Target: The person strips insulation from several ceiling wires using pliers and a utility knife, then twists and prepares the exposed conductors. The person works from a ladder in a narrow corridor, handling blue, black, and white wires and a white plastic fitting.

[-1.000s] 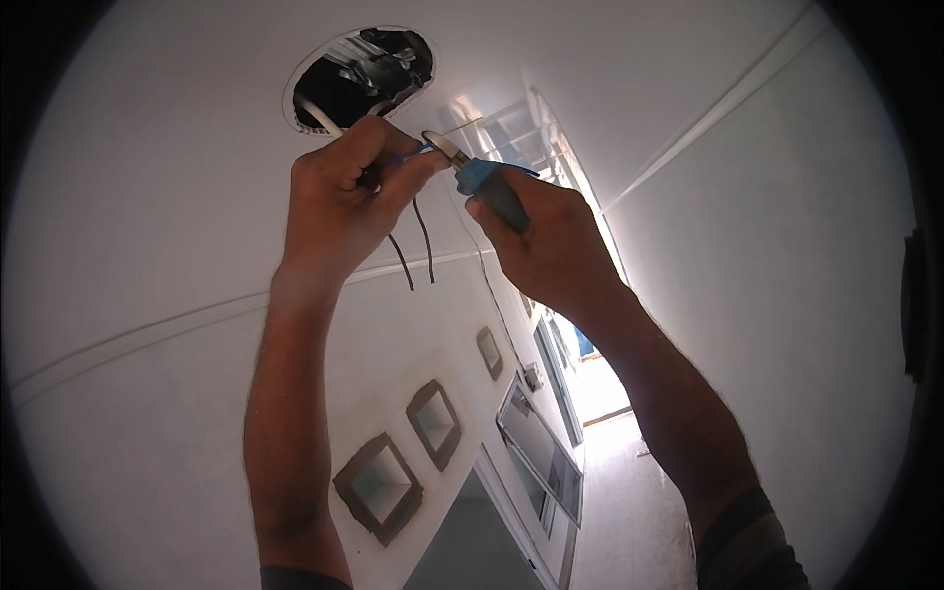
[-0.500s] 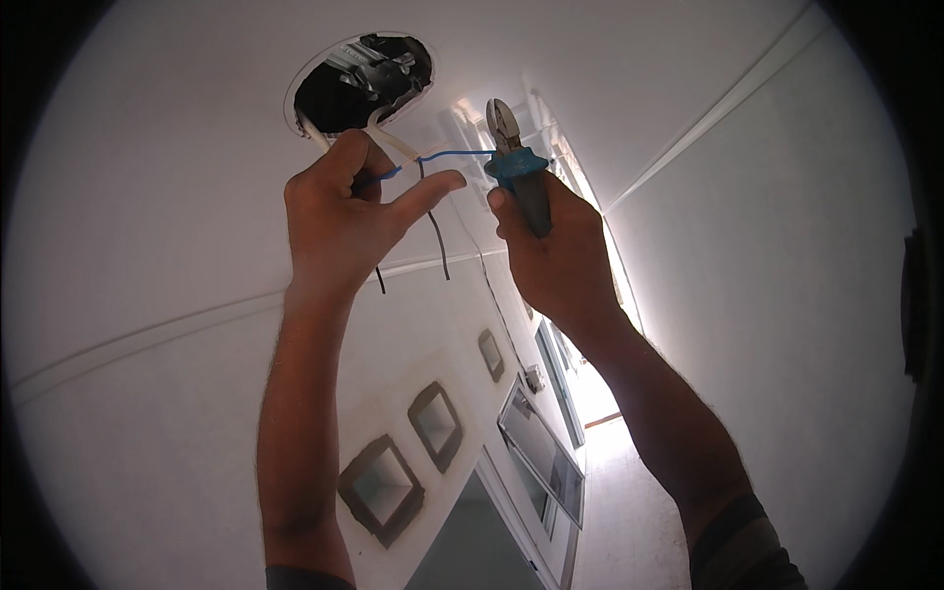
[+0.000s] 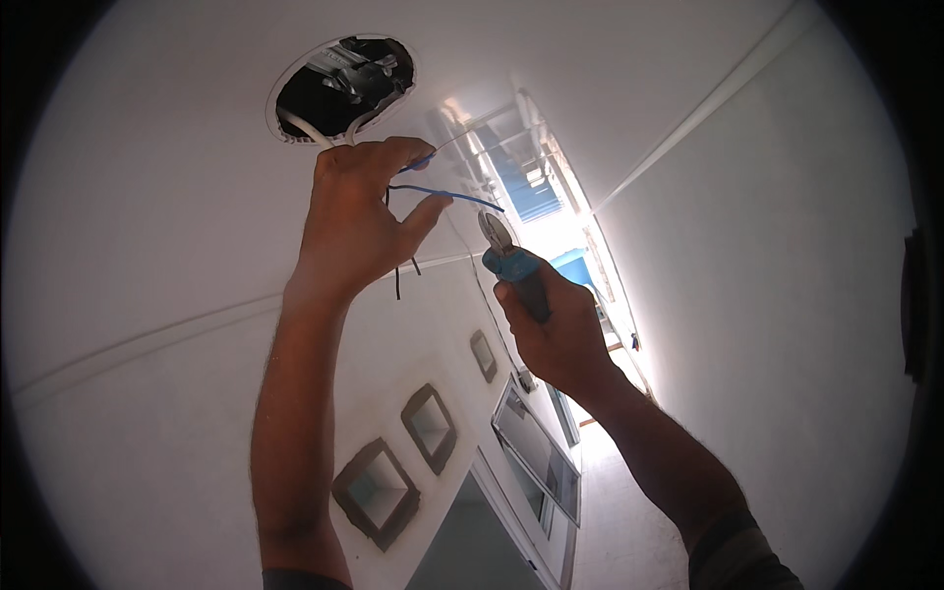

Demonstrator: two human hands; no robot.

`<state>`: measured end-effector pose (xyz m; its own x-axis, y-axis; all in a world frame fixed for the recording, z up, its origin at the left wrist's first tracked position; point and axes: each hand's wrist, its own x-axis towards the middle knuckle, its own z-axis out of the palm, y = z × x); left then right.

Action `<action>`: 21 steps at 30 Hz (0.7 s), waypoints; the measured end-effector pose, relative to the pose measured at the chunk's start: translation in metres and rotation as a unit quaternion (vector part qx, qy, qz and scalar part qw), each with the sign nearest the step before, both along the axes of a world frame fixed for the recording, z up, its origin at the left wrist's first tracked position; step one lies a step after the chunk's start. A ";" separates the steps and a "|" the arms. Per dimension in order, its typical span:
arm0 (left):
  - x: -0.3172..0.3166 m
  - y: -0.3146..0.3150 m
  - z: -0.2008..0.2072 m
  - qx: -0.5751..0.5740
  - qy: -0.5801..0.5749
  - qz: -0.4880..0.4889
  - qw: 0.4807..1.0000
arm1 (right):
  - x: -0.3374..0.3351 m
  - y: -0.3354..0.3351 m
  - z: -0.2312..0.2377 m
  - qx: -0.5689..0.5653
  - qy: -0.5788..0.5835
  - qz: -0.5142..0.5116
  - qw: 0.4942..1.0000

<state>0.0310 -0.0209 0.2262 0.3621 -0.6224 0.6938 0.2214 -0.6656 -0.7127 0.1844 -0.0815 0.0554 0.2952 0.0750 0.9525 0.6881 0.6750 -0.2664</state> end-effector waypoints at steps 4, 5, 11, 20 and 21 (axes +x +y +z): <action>-0.001 -0.004 -0.003 -0.017 0.013 0.012 1.000 | 0.004 0.008 0.005 0.012 -0.009 -0.022 1.000; -0.002 -0.006 -0.003 -0.020 0.024 0.008 0.999 | 0.004 0.009 0.007 0.011 -0.007 -0.026 1.000; -0.002 -0.001 0.004 -0.061 0.048 -0.035 0.996 | -0.003 0.010 0.023 0.000 0.004 -0.008 1.000; 0.011 0.003 0.003 -0.057 -0.002 -0.107 0.993 | -0.014 0.009 0.049 0.024 0.017 0.014 0.999; 0.013 0.003 0.003 -0.055 -0.011 -0.105 0.993 | -0.013 0.008 0.050 0.023 0.016 0.015 1.000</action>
<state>0.0436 -0.0179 0.2287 0.2163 -0.6019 0.7687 0.0852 -0.7727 -0.6290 0.1710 -0.0731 0.1056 0.3244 0.0407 0.9450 0.6594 0.7065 -0.2568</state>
